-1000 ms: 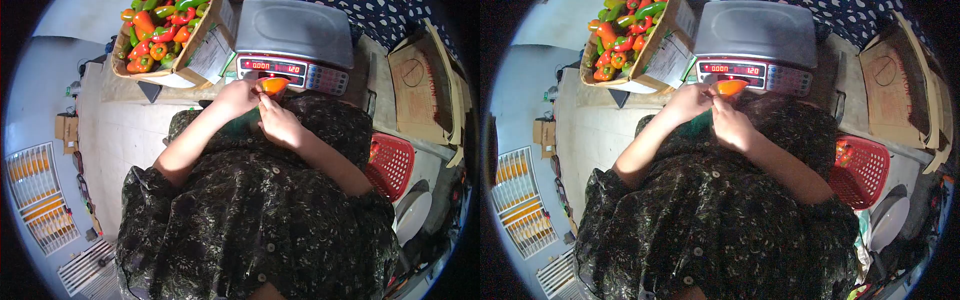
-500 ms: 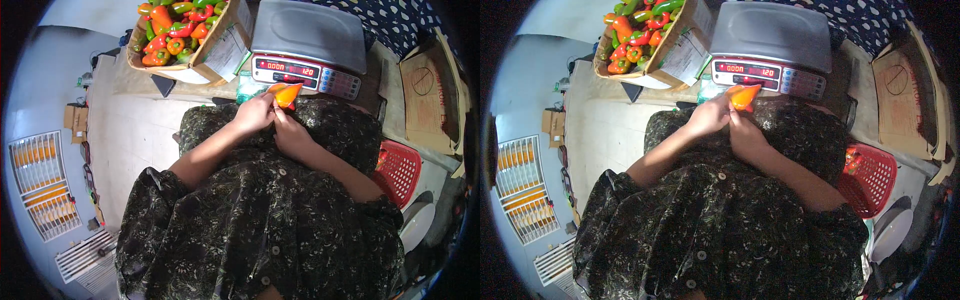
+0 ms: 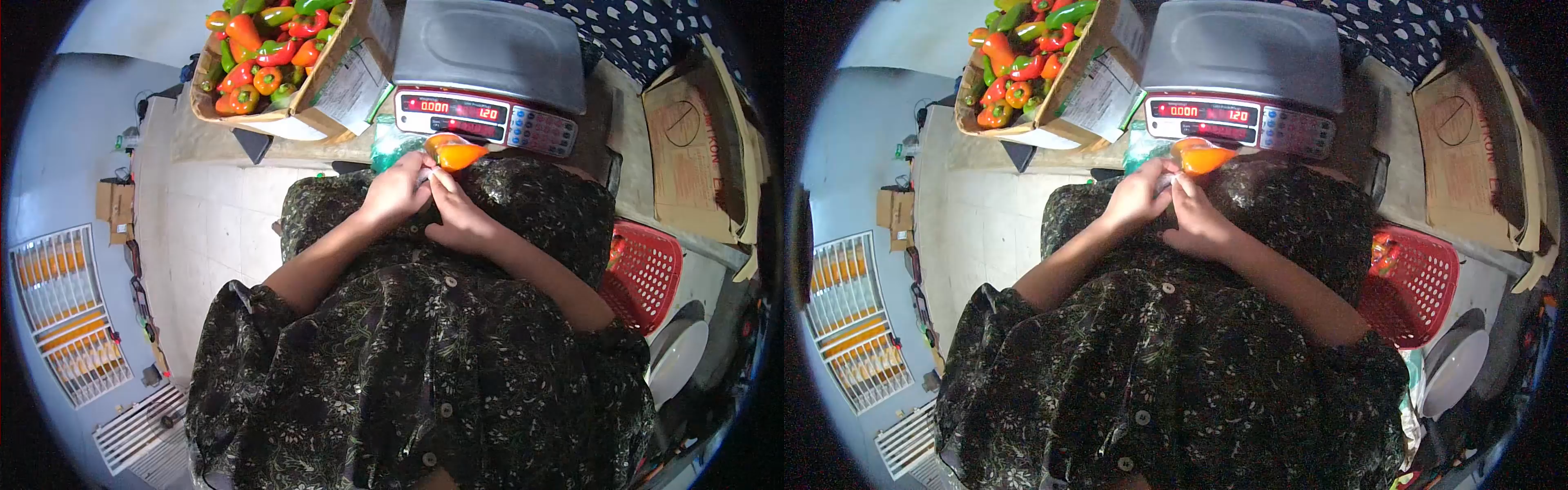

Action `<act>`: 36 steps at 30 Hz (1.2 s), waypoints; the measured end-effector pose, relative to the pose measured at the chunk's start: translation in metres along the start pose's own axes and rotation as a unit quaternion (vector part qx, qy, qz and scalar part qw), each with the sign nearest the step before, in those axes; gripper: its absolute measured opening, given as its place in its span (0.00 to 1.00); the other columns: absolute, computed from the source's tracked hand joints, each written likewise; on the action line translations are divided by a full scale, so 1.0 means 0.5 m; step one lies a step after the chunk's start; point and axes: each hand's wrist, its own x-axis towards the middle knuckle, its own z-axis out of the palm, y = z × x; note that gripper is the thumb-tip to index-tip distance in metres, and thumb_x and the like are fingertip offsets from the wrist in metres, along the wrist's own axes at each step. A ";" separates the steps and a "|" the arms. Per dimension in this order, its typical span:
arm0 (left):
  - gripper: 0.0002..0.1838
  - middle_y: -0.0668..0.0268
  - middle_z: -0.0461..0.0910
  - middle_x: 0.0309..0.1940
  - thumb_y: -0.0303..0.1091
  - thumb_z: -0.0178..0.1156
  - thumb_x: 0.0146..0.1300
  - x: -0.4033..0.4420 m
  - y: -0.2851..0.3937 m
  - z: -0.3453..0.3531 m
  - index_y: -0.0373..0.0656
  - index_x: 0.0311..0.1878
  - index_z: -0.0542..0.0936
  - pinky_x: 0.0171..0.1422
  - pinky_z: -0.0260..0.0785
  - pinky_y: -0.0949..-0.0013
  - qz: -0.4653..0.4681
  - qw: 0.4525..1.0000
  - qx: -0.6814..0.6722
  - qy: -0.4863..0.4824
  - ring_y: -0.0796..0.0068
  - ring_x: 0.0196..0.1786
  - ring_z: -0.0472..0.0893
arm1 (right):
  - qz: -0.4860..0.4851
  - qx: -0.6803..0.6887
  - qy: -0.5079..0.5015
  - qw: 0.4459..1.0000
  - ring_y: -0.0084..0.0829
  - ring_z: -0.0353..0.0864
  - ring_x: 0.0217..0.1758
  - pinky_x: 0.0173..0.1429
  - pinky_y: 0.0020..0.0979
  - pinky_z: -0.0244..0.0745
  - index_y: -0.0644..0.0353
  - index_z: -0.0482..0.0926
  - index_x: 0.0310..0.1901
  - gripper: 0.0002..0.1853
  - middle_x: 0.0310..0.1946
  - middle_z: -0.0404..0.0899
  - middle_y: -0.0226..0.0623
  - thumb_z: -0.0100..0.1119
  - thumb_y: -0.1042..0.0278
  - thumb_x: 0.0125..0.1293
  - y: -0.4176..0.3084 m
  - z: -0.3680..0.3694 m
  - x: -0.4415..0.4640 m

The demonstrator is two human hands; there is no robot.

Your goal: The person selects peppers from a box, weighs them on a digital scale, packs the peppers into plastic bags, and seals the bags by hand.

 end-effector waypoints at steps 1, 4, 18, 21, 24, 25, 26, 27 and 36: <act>0.18 0.52 0.78 0.41 0.35 0.58 0.56 0.000 0.006 -0.003 0.43 0.50 0.71 0.45 0.72 0.56 -0.007 1.000 0.015 -0.002 0.49 0.43 0.78 | -0.001 0.005 0.001 1.000 0.56 0.45 0.72 0.75 0.37 0.45 0.85 0.41 0.63 0.50 0.65 0.45 0.68 0.60 0.63 0.47 -0.001 0.004 0.002; 0.17 0.54 0.79 0.40 0.34 0.58 0.57 0.000 0.007 -0.002 0.43 0.49 0.72 0.44 0.73 0.57 -0.004 0.999 0.032 0.004 0.50 0.42 0.79 | 0.025 0.008 -0.001 1.000 0.56 0.46 0.72 0.75 0.38 0.46 0.86 0.42 0.63 0.50 0.65 0.45 0.68 0.60 0.62 0.48 -0.009 0.003 0.003; 0.10 0.61 0.82 0.33 0.35 0.61 0.51 0.039 0.030 -0.046 0.45 0.37 0.80 0.39 0.74 0.62 0.002 0.984 0.145 -0.102 0.60 0.36 0.82 | 0.075 -0.095 0.011 0.993 0.47 0.60 0.66 0.69 0.35 0.60 0.78 0.58 0.61 0.39 0.63 0.56 0.56 0.65 0.64 0.53 -0.047 -0.004 -0.006; 0.09 0.63 0.82 0.31 0.36 0.62 0.49 0.044 0.017 -0.036 0.47 0.35 0.79 0.38 0.74 0.60 0.022 0.986 0.144 -0.084 0.59 0.35 0.82 | 0.050 -0.120 0.039 0.991 0.47 0.61 0.66 0.68 0.36 0.61 0.77 0.60 0.60 0.37 0.63 0.57 0.56 0.65 0.64 0.54 -0.040 0.004 -0.005; 0.09 0.62 0.81 0.31 0.35 0.61 0.49 0.043 0.013 -0.031 0.48 0.36 0.78 0.38 0.74 0.60 0.016 0.986 0.149 -0.074 0.59 0.34 0.82 | 0.042 -0.127 0.056 0.989 0.47 0.62 0.65 0.68 0.36 0.62 0.76 0.61 0.59 0.35 0.62 0.59 0.56 0.64 0.65 0.55 -0.026 0.011 -0.004; 0.10 0.63 0.79 0.32 0.35 0.61 0.49 0.043 0.014 -0.032 0.48 0.36 0.77 0.38 0.74 0.60 0.018 0.986 0.154 -0.065 0.59 0.36 0.81 | 0.042 -0.127 0.059 0.989 0.47 0.63 0.65 0.68 0.36 0.62 0.76 0.61 0.59 0.34 0.61 0.60 0.55 0.64 0.66 0.55 -0.024 0.013 -0.004; 0.11 0.63 0.78 0.32 0.35 0.61 0.48 0.043 0.017 -0.034 0.48 0.37 0.77 0.38 0.74 0.60 0.020 0.985 0.159 -0.057 0.59 0.37 0.81 | 0.043 -0.125 0.056 0.990 0.48 0.63 0.65 0.68 0.37 0.62 0.76 0.61 0.59 0.34 0.61 0.60 0.56 0.64 0.67 0.55 -0.020 0.015 -0.003; 0.11 0.64 0.77 0.33 0.35 0.62 0.48 0.044 0.019 -0.035 0.48 0.37 0.76 0.39 0.74 0.60 0.022 0.985 0.164 -0.048 0.59 0.39 0.81 | 0.044 -0.125 0.054 0.990 0.48 0.64 0.64 0.68 0.37 0.62 0.76 0.62 0.59 0.33 0.61 0.60 0.56 0.64 0.67 0.55 -0.015 0.015 0.000; 0.13 0.68 0.74 0.35 0.36 0.63 0.45 0.041 0.003 -0.028 0.51 0.33 0.71 0.44 0.65 0.55 0.073 0.968 0.237 0.025 0.62 0.43 0.78 | -0.026 -0.054 0.077 0.995 0.47 0.68 0.59 0.64 0.37 0.63 0.75 0.65 0.54 0.26 0.54 0.66 0.55 0.60 0.70 0.55 0.024 0.012 0.007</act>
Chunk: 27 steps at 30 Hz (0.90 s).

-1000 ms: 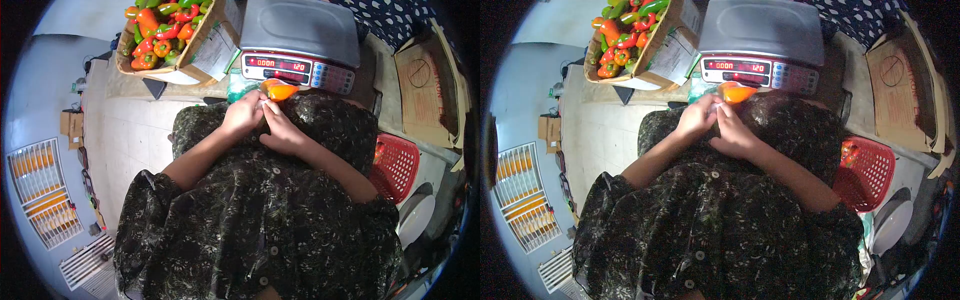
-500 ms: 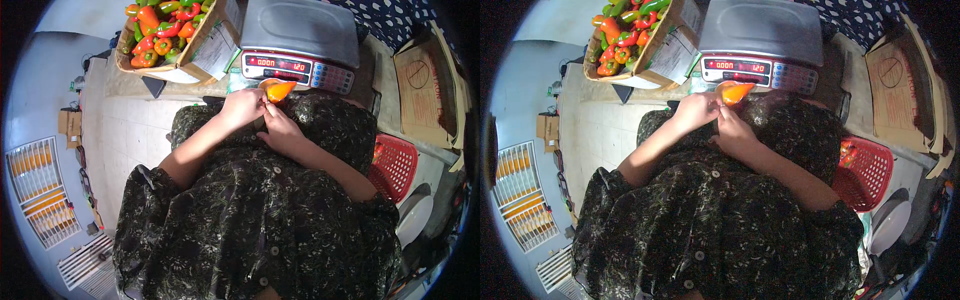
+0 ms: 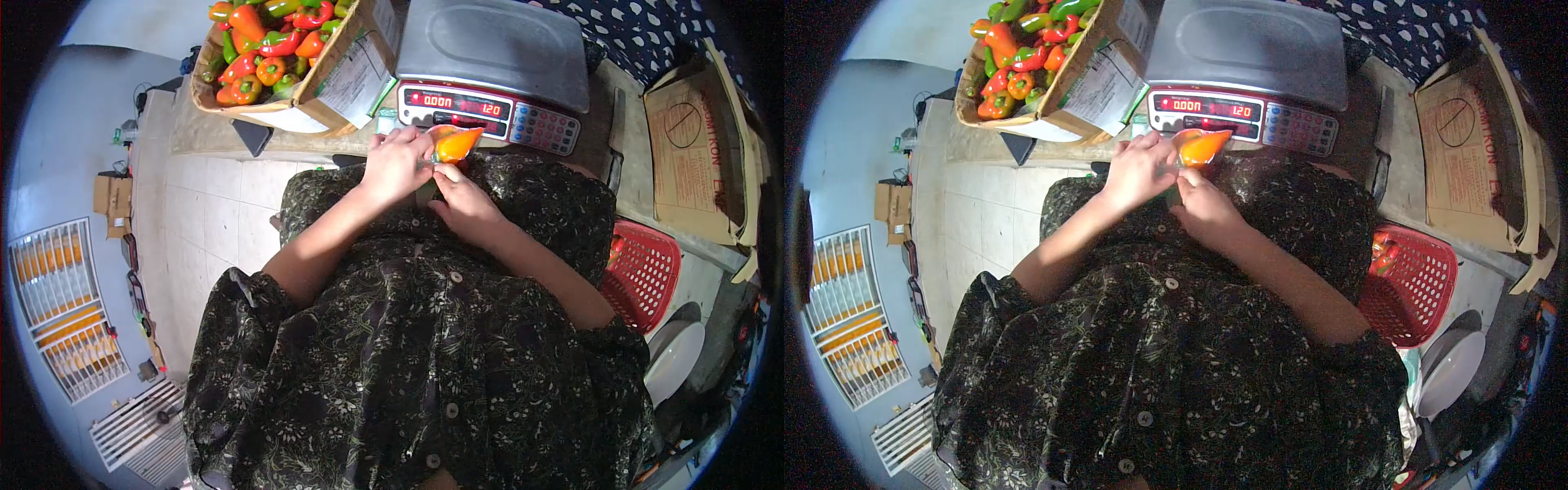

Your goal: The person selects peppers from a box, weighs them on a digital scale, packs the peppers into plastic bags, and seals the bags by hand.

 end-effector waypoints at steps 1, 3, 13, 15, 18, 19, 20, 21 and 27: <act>0.12 0.68 0.74 0.34 0.36 0.63 0.45 -0.002 -0.002 0.002 0.51 0.33 0.71 0.43 0.65 0.56 -0.004 1.000 -0.010 -0.005 0.62 0.41 0.79 | -0.018 0.005 0.000 1.000 0.47 0.68 0.59 0.64 0.36 0.64 0.75 0.66 0.53 0.25 0.53 0.67 0.55 0.59 0.71 0.56 0.003 -0.003 0.000; 0.12 0.70 0.75 0.31 0.37 0.64 0.45 -0.004 -0.005 0.007 0.52 0.33 0.72 0.41 0.63 0.58 -0.013 0.999 -0.030 -0.016 0.63 0.38 0.80 | -0.048 0.029 0.018 0.998 0.46 0.70 0.56 0.62 0.36 0.66 0.73 0.68 0.51 0.22 0.51 0.69 0.53 0.59 0.72 0.56 0.009 -0.011 0.000; 0.11 0.68 0.77 0.25 0.34 0.65 0.47 -0.006 -0.019 0.010 0.46 0.30 0.72 0.37 0.68 0.64 -0.056 0.988 -0.142 -0.024 0.68 0.29 0.80 | 0.025 0.350 0.007 0.936 0.29 0.77 0.49 0.55 0.28 0.71 0.70 0.74 0.49 0.14 0.43 0.76 0.37 0.56 0.79 0.61 0.035 -0.028 0.013; 0.11 0.68 0.77 0.25 0.33 0.66 0.47 -0.004 -0.022 0.011 0.45 0.30 0.73 0.36 0.69 0.68 -0.050 0.984 -0.170 -0.023 0.70 0.29 0.80 | 0.068 0.402 -0.003 0.913 0.28 0.78 0.47 0.54 0.29 0.72 0.70 0.72 0.48 0.13 0.43 0.77 0.36 0.54 0.81 0.61 0.016 -0.042 0.015; 0.10 0.68 0.78 0.25 0.33 0.66 0.49 -0.005 -0.011 0.014 0.43 0.30 0.74 0.35 0.71 0.71 -0.052 0.969 -0.234 -0.055 0.73 0.30 0.81 | 0.122 0.440 0.026 0.890 0.34 0.81 0.44 0.51 0.31 0.74 0.67 0.69 0.46 0.13 0.42 0.78 0.41 0.54 0.82 0.59 0.052 -0.014 0.023; 0.10 0.68 0.78 0.26 0.33 0.66 0.49 -0.004 -0.011 0.018 0.44 0.31 0.75 0.36 0.71 0.71 -0.048 0.961 -0.265 -0.060 0.73 0.31 0.81 | 0.101 0.342 0.056 0.932 0.37 0.81 0.44 0.49 0.32 0.74 0.66 0.68 0.45 0.13 0.41 0.78 0.43 0.54 0.82 0.57 0.045 -0.014 0.024; 0.10 0.68 0.78 0.26 0.34 0.66 0.49 -0.004 -0.012 0.024 0.44 0.32 0.76 0.36 0.71 0.70 -0.044 0.952 -0.295 -0.066 0.74 0.31 0.81 | 0.079 0.242 0.086 0.963 0.39 0.81 0.44 0.48 0.33 0.75 0.65 0.67 0.44 0.13 0.41 0.78 0.45 0.54 0.82 0.56 0.037 -0.009 0.025; 0.10 0.68 0.79 0.26 0.35 0.66 0.50 -0.006 -0.012 0.029 0.45 0.32 0.76 0.36 0.71 0.69 -0.041 0.942 -0.325 -0.074 0.74 0.31 0.81 | 0.057 0.140 0.114 0.982 0.42 0.81 0.43 0.46 0.33 0.75 0.64 0.67 0.43 0.14 0.40 0.78 0.47 0.54 0.82 0.55 0.028 -0.007 0.024; 0.11 0.70 0.79 0.27 0.41 0.66 0.50 0.000 0.008 0.029 0.48 0.32 0.76 0.37 0.72 0.66 -0.047 0.983 -0.164 -0.061 0.68 0.31 0.81 | 0.053 0.226 0.076 0.970 0.29 0.77 0.34 0.39 0.29 0.71 0.63 0.69 0.39 0.13 0.31 0.74 0.36 0.53 0.83 0.51 0.026 -0.020 0.017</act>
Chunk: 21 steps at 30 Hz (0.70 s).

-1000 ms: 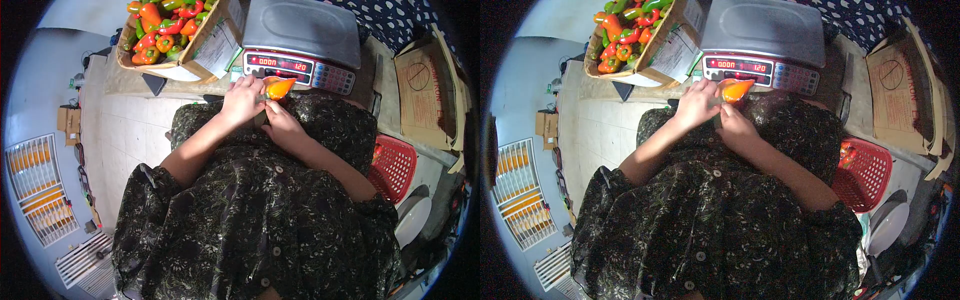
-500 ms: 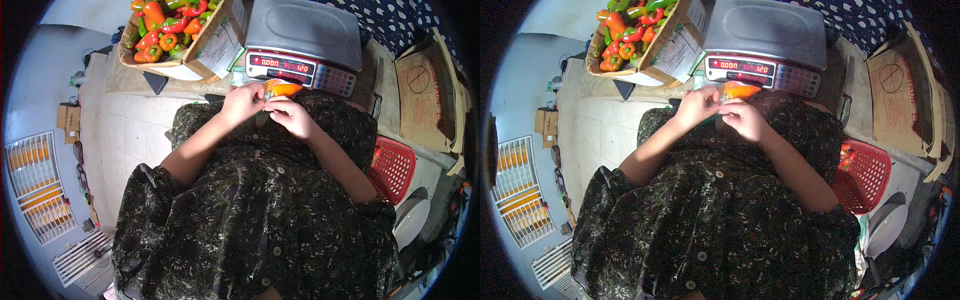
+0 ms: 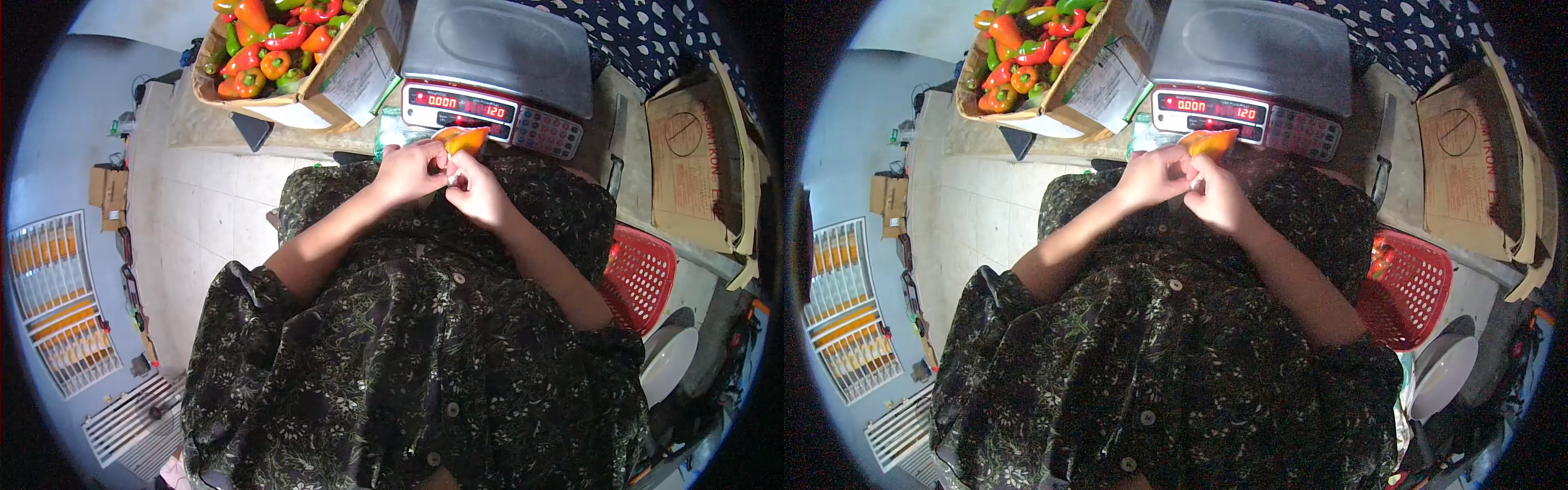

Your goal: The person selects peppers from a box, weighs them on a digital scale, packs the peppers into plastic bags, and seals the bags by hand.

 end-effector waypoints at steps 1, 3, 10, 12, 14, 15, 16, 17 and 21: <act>0.12 0.70 0.79 0.27 0.41 0.66 0.50 0.003 0.001 0.000 0.48 0.32 0.75 0.37 0.72 0.65 -0.004 1.000 -0.006 0.004 0.68 0.32 0.81 | 0.023 0.033 -0.013 0.999 0.24 0.75 0.31 0.37 0.27 0.70 0.62 0.69 0.38 0.12 0.29 0.73 0.33 0.54 0.83 0.51 -0.001 -0.004 -0.001; 0.12 0.71 0.79 0.26 0.42 0.66 0.50 0.007 0.003 -0.001 0.48 0.31 0.75 0.37 0.71 0.64 -0.010 1.000 -0.018 0.011 0.66 0.32 0.81 | 0.028 0.083 -0.010 0.996 0.18 0.67 0.30 0.35 0.23 0.65 0.60 0.67 0.34 0.11 0.27 0.67 0.27 0.54 0.82 0.50 0.002 -0.012 0.001; 0.10 0.71 0.78 0.37 0.35 0.62 0.49 0.009 0.018 -0.014 0.52 0.36 0.75 0.45 0.62 0.58 0.037 0.998 -0.001 0.043 0.68 0.43 0.79 | 0.006 0.064 -0.076 0.995 0.18 0.67 0.27 0.32 0.25 0.64 0.58 0.67 0.33 0.09 0.24 0.67 0.28 0.55 0.79 0.52 -0.058 -0.034 -0.011; 0.10 0.71 0.78 0.38 0.32 0.62 0.52 0.010 -0.028 0.007 0.52 0.39 0.75 0.46 0.64 0.62 0.066 0.994 0.036 0.080 0.68 0.43 0.79 | -0.004 -0.062 -0.068 0.996 0.24 0.72 0.27 0.34 0.27 0.66 0.60 0.68 0.35 0.09 0.23 0.70 0.32 0.55 0.78 0.53 -0.099 -0.051 -0.010; 0.12 0.74 0.78 0.38 0.34 0.64 0.52 0.008 -0.030 0.010 0.55 0.41 0.78 0.47 0.63 0.62 0.066 0.996 0.025 0.051 0.70 0.43 0.79 | 0.002 -0.182 0.010 0.983 0.31 0.76 0.31 0.39 0.28 0.69 0.61 0.69 0.38 0.09 0.23 0.72 0.37 0.55 0.78 0.54 -0.101 -0.068 -0.020; 0.12 0.74 0.79 0.39 0.35 0.65 0.51 0.006 -0.030 0.013 0.56 0.41 0.78 0.48 0.63 0.62 0.055 0.998 0.018 0.015 0.70 0.44 0.79 | 0.022 -0.179 0.031 0.983 0.40 0.77 0.35 0.40 0.32 0.71 0.61 0.70 0.41 0.12 0.30 0.74 0.44 0.58 0.77 0.54 -0.092 -0.081 -0.023; 0.13 0.75 0.79 0.39 0.36 0.65 0.51 0.009 -0.024 0.008 0.57 0.42 0.79 0.49 0.63 0.61 0.047 0.999 0.013 -0.019 0.71 0.45 0.79 | -0.001 -0.185 0.039 0.982 0.42 0.78 0.36 0.41 0.34 0.72 0.62 0.70 0.42 0.13 0.32 0.75 0.45 0.58 0.77 0.54 -0.087 -0.081 -0.020; 0.13 0.76 0.79 0.40 0.40 0.66 0.52 0.010 -0.017 0.009 0.60 0.42 0.81 0.49 0.62 0.60 0.073 0.997 0.036 0.010 0.72 0.46 0.79 | -0.025 -0.193 0.048 0.980 0.43 0.78 0.38 0.42 0.36 0.73 0.62 0.71 0.43 0.14 0.35 0.75 0.46 0.58 0.76 0.53 -0.082 -0.078 -0.015; 0.11 0.76 0.79 0.40 0.43 0.63 0.53 0.017 -0.021 0.018 0.59 0.41 0.82 0.49 0.62 0.59 0.097 0.994 0.047 0.010 0.71 0.46 0.78 | -0.072 -0.232 0.032 0.970 0.43 0.78 0.42 0.44 0.38 0.74 0.61 0.70 0.47 0.21 0.41 0.74 0.45 0.63 0.73 0.51 -0.059 -0.077 0.003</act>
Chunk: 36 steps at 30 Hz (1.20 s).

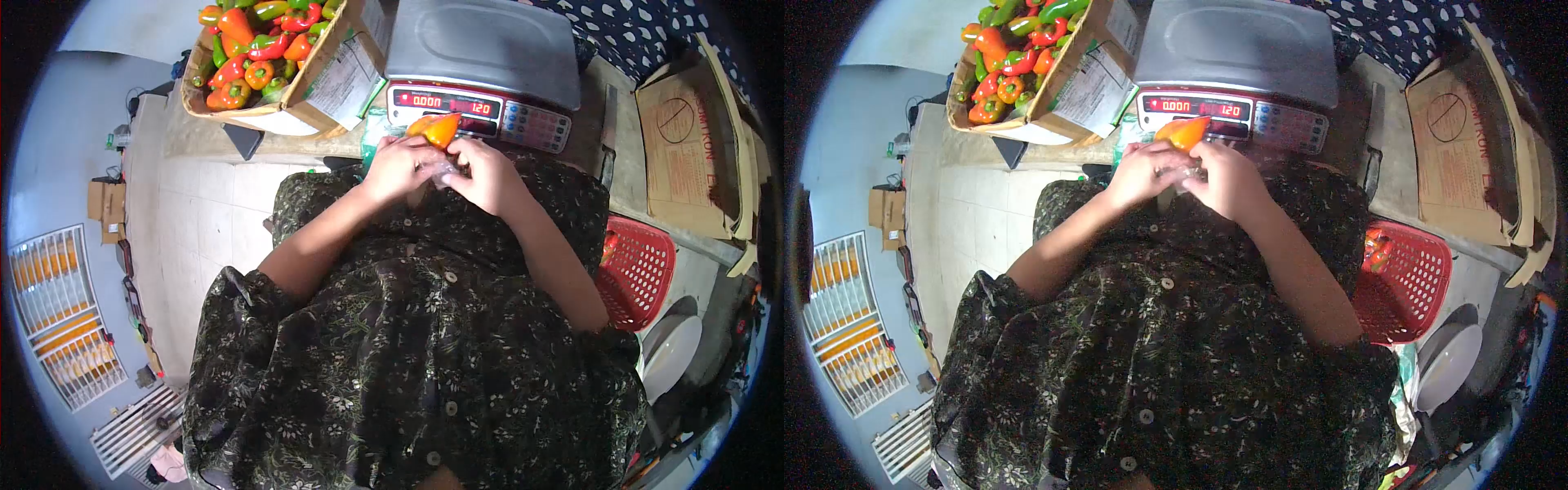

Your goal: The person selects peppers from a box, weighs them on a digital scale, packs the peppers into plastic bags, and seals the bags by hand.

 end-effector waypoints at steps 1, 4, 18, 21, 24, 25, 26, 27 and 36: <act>0.10 0.76 0.79 0.40 0.43 0.63 0.53 0.002 -0.005 0.004 0.59 0.40 0.82 0.49 0.62 0.59 0.004 1.000 0.012 0.006 0.71 0.46 0.78 | -0.026 0.000 0.010 1.000 0.42 0.78 0.41 0.43 0.38 0.74 0.61 0.70 0.47 0.21 0.40 0.74 0.44 0.64 0.73 0.50 -0.002 0.006 0.004; 0.09 0.73 0.77 0.36 0.41 0.62 0.52 0.002 -0.012 0.017 0.56 0.38 0.83 0.47 0.62 0.57 0.019 0.999 0.026 0.018 0.69 0.45 0.77 | 0.011 -0.136 -0.028 0.990 0.43 0.78 0.44 0.45 0.39 0.75 0.60 0.71 0.47 0.22 0.44 0.74 0.42 0.65 0.68 0.51 -0.018 0.026 0.003; 0.08 0.76 0.68 0.34 0.38 0.62 0.51 0.000 -0.018 0.002 0.64 0.36 0.79 0.48 0.56 0.59 0.161 0.971 0.097 0.145 0.72 0.42 0.70 | 0.168 0.408 0.003 0.898 0.21 0.71 0.33 0.40 0.26 0.67 0.67 0.74 0.38 0.14 0.28 0.74 0.31 0.44 0.63 0.70 -0.020 0.033 -0.025; 0.08 0.77 0.68 0.35 0.42 0.62 0.52 -0.002 -0.016 -0.017 0.65 0.37 0.78 0.49 0.55 0.59 0.187 0.963 0.132 0.144 0.73 0.42 0.70 | 0.178 0.400 0.008 0.899 0.22 0.69 0.31 0.39 0.27 0.66 0.66 0.73 0.38 0.14 0.27 0.73 0.30 0.42 0.63 0.70 -0.038 0.041 -0.044; 0.08 0.76 0.67 0.35 0.44 0.61 0.53 -0.005 -0.027 -0.013 0.65 0.37 0.79 0.50 0.55 0.60 0.166 0.970 0.121 0.130 0.73 0.42 0.70 | 0.161 0.361 -0.038 0.918 0.25 0.71 0.32 0.39 0.29 0.67 0.66 0.73 0.39 0.13 0.26 0.74 0.35 0.43 0.64 0.69 -0.038 0.025 -0.047; 0.07 0.76 0.67 0.35 0.44 0.61 0.53 -0.004 -0.031 -0.012 0.64 0.37 0.79 0.50 0.55 0.60 0.157 0.973 0.121 0.121 0.73 0.42 0.70 | 0.161 0.313 -0.032 0.936 0.28 0.73 0.31 0.39 0.31 0.68 0.66 0.73 0.39 0.12 0.26 0.75 0.37 0.45 0.65 0.68 -0.040 0.023 -0.042; 0.08 0.75 0.69 0.35 0.44 0.62 0.53 -0.001 -0.034 -0.010 0.62 0.37 0.80 0.50 0.57 0.61 0.147 0.978 0.102 0.112 0.72 0.42 0.71 | 0.161 0.264 -0.027 0.951 0.31 0.75 0.31 0.38 0.32 0.68 0.65 0.73 0.39 0.11 0.26 0.76 0.39 0.46 0.65 0.67 -0.040 0.019 -0.037; 0.08 0.74 0.71 0.35 0.44 0.62 0.53 0.001 -0.038 -0.009 0.60 0.37 0.80 0.49 0.59 0.61 0.136 0.982 0.083 0.101 0.71 0.42 0.71 | 0.135 0.200 -0.017 0.970 0.34 0.77 0.32 0.38 0.35 0.69 0.65 0.73 0.38 0.11 0.27 0.76 0.42 0.48 0.64 0.65 -0.039 0.012 -0.031; 0.07 0.63 0.82 0.35 0.29 0.61 0.53 0.022 -0.023 -0.019 0.45 0.37 0.82 0.46 0.71 0.61 0.099 0.992 -0.068 -0.046 0.61 0.41 0.80 | 0.014 -0.274 -0.070 0.959 0.40 0.79 0.28 0.35 0.41 0.74 0.54 0.80 0.31 0.09 0.21 0.78 0.38 0.59 0.59 0.54 0.002 0.067 -0.018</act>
